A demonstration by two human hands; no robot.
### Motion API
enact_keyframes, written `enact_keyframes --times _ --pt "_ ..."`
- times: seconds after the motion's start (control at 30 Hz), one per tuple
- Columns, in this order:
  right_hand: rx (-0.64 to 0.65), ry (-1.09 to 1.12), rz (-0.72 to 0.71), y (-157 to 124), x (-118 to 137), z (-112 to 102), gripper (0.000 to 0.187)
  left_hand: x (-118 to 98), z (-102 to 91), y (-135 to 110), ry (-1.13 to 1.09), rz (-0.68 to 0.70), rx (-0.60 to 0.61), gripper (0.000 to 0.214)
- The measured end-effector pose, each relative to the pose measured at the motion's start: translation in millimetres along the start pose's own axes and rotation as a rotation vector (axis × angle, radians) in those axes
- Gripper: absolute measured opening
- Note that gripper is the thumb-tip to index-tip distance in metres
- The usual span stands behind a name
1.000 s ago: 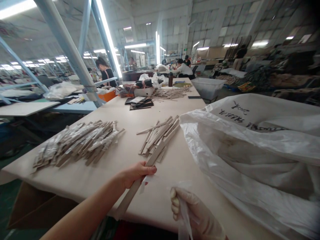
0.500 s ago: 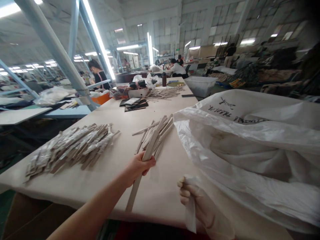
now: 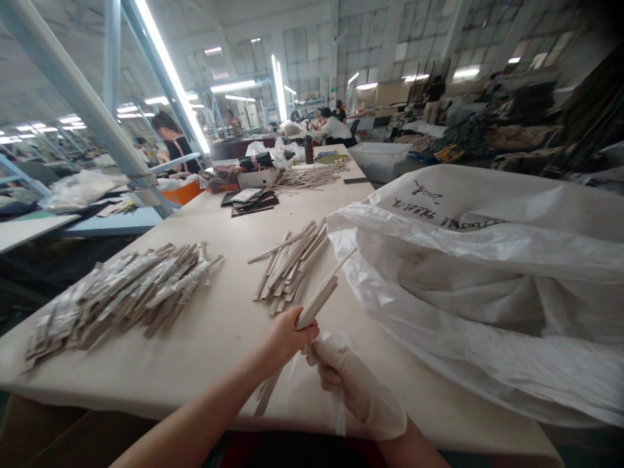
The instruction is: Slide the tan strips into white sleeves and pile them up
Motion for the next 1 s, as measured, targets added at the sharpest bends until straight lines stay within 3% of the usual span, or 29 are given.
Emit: enact_keyframes --times 0.33,0.57,0.7,0.83,1.0 --pt "-0.032 -0.151 -0.084 2.8 6.1 -2.8 0.023 9.8 -9.9 0.4 -0.013 -0.065 0.022 0.01" --pt "0.028 -0.013 0.068 8.9 -13.1 2.0 0.022 9.6 -4.5 -2.1 -0.058 -0.039 0.04 0.012" --pt "-0.132 0.113 -0.034 16.5 -0.9 -13.6 0.028 11.2 -12.4 -19.3 -0.178 -0.058 0.045 0.024" --pt "-0.178 0.23 -0.16 26.5 21.1 -19.0 0.035 22.9 -20.6 -45.3 -0.274 -0.147 0.022 0.03" --pt "-0.241 0.266 -0.198 35.3 23.4 -17.5 0.035 31.4 -9.7 -64.1 -0.28 -0.196 0.132 0.028"
Point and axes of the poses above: each hand's wrist, its own y-axis towards the middle knuckle, its own z-axis out of the palm, x = y × z, the point moved 7 cm from there along y, towards the middle knuckle, and after that the axes turned 13 degrees about y, right-handed, at the moved point
